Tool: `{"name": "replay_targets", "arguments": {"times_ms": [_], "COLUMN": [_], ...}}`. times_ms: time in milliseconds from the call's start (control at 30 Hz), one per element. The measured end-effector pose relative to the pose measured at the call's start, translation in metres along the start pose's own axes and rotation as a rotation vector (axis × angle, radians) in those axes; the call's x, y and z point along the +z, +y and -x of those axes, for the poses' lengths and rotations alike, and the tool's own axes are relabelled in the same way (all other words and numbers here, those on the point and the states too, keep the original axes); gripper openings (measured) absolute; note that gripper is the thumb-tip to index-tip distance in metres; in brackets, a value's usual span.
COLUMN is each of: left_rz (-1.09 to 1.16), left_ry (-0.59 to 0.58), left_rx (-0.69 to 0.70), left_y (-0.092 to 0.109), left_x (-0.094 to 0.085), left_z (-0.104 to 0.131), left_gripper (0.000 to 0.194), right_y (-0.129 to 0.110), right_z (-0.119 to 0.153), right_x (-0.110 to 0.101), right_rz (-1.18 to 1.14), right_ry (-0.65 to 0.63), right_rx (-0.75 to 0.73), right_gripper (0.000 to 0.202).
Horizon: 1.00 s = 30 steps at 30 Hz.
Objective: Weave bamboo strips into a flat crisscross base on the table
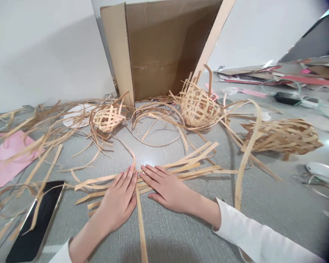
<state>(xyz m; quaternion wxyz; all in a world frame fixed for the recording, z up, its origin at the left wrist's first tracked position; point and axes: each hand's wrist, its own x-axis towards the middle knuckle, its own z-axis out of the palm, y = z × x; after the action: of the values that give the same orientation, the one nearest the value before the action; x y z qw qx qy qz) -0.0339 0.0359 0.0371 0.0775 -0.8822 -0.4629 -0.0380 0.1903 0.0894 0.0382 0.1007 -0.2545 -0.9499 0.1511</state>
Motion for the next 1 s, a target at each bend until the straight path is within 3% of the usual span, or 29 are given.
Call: {"name": "replay_targets", "arguments": {"times_ms": [100,233,333,433,700,1000], "left_rz": [-0.008,-0.004,0.007,0.019,-0.022,-0.036], "left_ry": [-0.001,0.014,0.017,0.01,0.005,0.024], "left_rx": [-0.002,-0.007,-0.026,-0.035,-0.008,0.008], "left_y": [0.0006,0.0015,0.0022,0.0024,0.0006,0.0008], "left_x": [0.001,0.0027,0.0032,0.003,0.0021,0.0021], "left_z": [0.0008,0.0008,0.0003,0.0,-0.0004,-0.0006], "left_gripper": [0.059,0.061,0.064,0.065,0.062,0.064], "right_y": [-0.0011,-0.0038,-0.0048,-0.0049,-0.0057,-0.0044], "right_z": [0.0009,0.0017,0.0021,0.0026,0.0016,0.0036], "right_x": [-0.0012,-0.001,0.0009,0.0016,-0.0046,-0.0045], "right_rz": [0.022,0.097,0.149,0.159,0.073,0.055], "right_ry": [0.069,0.279,0.36,0.397,0.246,0.203], "right_rx": [-0.027,-0.153,-0.241,-0.238,-0.204,-0.233], "right_gripper": [0.054,0.03,0.025,0.025,0.025,0.028]}}
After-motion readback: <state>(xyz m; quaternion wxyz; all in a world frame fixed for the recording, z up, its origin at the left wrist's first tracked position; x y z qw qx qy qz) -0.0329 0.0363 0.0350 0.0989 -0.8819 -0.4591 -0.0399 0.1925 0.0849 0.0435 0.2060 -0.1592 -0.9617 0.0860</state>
